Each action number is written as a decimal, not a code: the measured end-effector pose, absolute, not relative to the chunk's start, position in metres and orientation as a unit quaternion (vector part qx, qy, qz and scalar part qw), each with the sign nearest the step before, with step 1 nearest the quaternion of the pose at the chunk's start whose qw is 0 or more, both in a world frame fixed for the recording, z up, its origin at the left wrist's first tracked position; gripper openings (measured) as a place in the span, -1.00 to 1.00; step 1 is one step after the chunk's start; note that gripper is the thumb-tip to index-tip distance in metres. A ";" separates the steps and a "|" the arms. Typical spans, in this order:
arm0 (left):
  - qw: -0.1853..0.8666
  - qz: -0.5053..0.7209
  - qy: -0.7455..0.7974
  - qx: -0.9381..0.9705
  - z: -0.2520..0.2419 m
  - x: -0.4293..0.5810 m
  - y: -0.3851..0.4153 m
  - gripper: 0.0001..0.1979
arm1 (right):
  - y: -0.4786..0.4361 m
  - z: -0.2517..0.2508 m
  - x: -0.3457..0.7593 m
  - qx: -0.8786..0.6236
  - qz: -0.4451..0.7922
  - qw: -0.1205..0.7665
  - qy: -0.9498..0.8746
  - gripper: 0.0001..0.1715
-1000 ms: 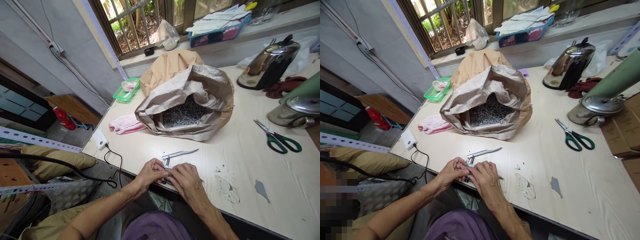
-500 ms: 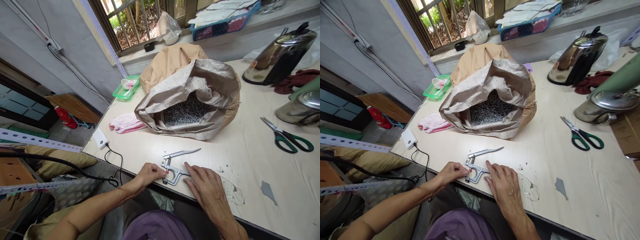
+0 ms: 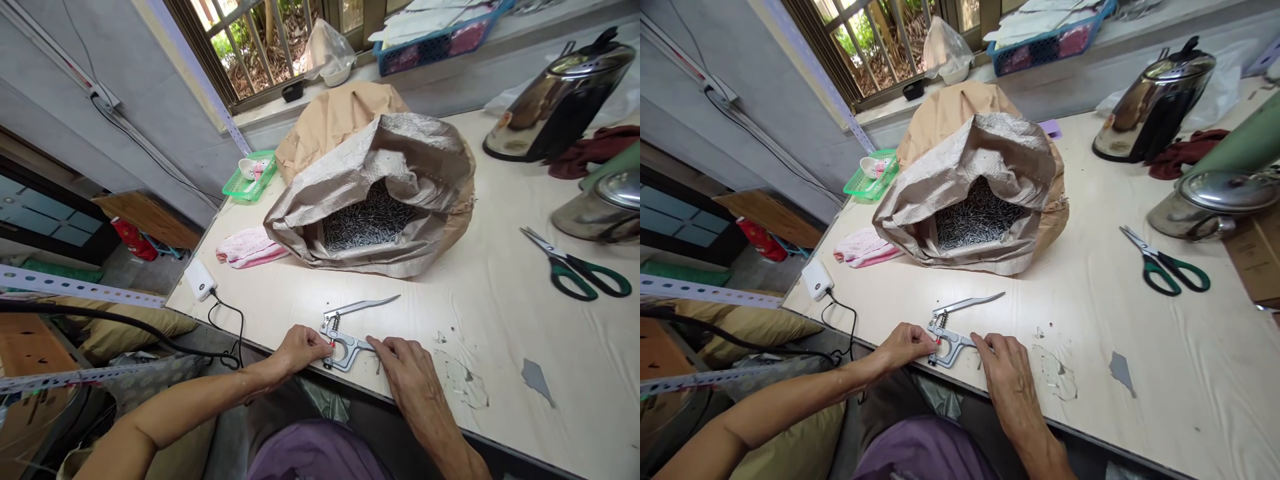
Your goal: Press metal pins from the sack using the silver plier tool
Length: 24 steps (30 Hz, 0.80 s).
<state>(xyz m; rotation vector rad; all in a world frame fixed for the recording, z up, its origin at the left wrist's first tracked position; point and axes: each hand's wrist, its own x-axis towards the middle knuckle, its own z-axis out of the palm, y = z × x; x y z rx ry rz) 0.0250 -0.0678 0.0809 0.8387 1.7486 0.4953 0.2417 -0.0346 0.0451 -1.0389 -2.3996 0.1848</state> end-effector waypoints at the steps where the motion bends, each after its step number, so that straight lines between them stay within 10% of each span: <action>1: 0.542 0.200 0.733 0.359 0.081 0.025 -0.067 -0.60 | -0.035 0.046 0.242 -0.382 0.072 0.257 -0.884 -0.61; 24: 0.628 0.082 0.686 0.359 0.089 0.019 -0.059 -0.60 | -0.042 0.056 0.234 -0.388 0.045 0.257 -0.884 -0.61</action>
